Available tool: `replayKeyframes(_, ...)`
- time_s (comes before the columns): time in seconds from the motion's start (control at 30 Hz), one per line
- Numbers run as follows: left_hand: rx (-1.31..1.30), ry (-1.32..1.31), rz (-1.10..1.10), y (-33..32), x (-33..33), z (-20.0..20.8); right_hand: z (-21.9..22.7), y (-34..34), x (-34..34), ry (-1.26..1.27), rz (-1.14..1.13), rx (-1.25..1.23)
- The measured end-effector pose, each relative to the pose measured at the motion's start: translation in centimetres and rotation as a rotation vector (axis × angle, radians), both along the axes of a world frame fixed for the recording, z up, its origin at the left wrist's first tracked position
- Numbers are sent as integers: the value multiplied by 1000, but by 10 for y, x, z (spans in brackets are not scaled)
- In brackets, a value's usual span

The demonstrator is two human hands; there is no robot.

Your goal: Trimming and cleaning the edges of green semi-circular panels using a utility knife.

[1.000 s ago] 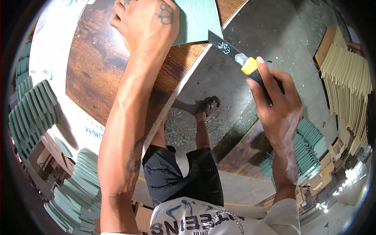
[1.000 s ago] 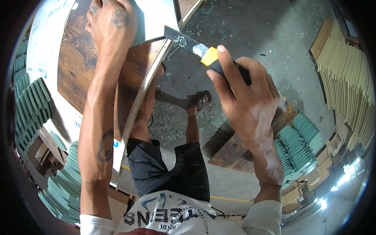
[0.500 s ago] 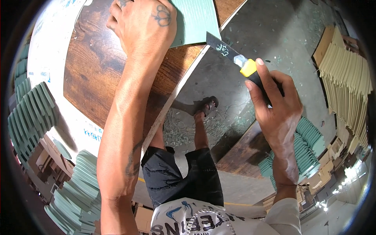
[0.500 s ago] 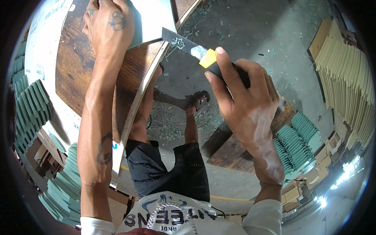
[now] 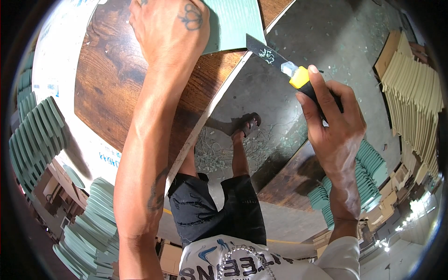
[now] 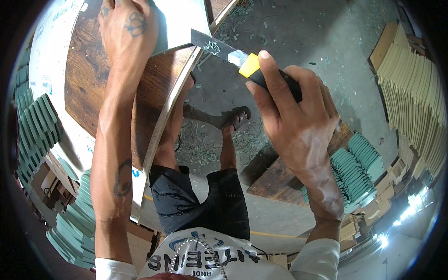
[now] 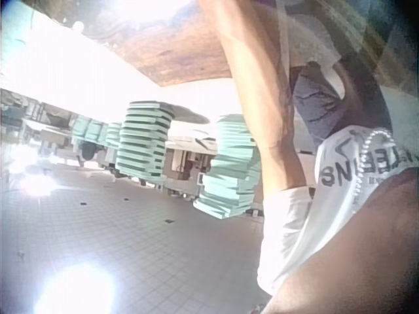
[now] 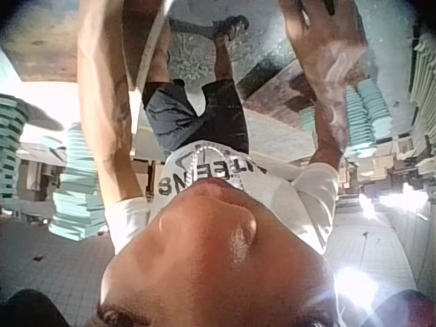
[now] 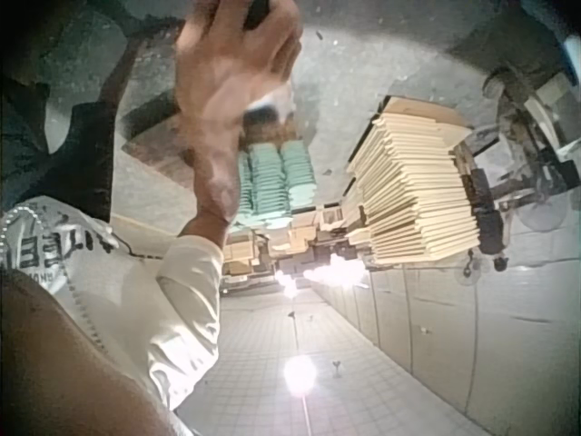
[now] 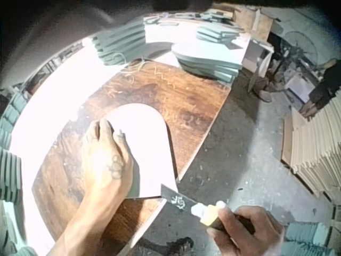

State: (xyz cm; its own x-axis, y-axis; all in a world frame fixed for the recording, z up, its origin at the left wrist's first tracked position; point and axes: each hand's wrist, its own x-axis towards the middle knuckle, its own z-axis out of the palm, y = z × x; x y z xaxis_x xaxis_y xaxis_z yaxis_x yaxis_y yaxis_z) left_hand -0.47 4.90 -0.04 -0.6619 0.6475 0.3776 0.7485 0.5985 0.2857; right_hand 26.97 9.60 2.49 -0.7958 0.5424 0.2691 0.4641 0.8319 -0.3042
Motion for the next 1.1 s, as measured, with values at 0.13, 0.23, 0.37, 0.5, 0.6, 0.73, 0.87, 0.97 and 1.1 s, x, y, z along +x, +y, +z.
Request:
replayKeyframes(0.13, 12, -32, 10, 3, 5, -7, -3, 2, 0, -5, 1, -1)
replayKeyframes(0.23, -14, 16, 4, 2, 2, -2, -3, 6, -7, 1, 6, 17)
replayKeyframes(0.37, -17, 7, -2, -4, 0, 6, -2, 8, -19, 30, 4, -10)
replayKeyframes(0.5, 16, -20, 20, -1, 11, 9, -2, 12, -25, 34, 19, 5)
replayKeyframes(0.6, 26, -25, 22, -1, 4, -3, -8, 15, -28, 41, 21, 20)
replayKeyframes(0.73, -13, -53, -2, 0, 7, 7, -6, 21, -39, 32, 21, 50)
replayKeyframes(0.87, -26, 95, -13, -5, -2, 5, -4, 21, -51, 57, 29, 34)
replayKeyframes(0.97, 14, 159, -55, -7, 4, -3, -8, 24, -53, 43, 23, 31)
replayKeyframes(1.1, -49, -99, 8, 0, 7, 6, -10, 34, -62, 79, 19, 39)
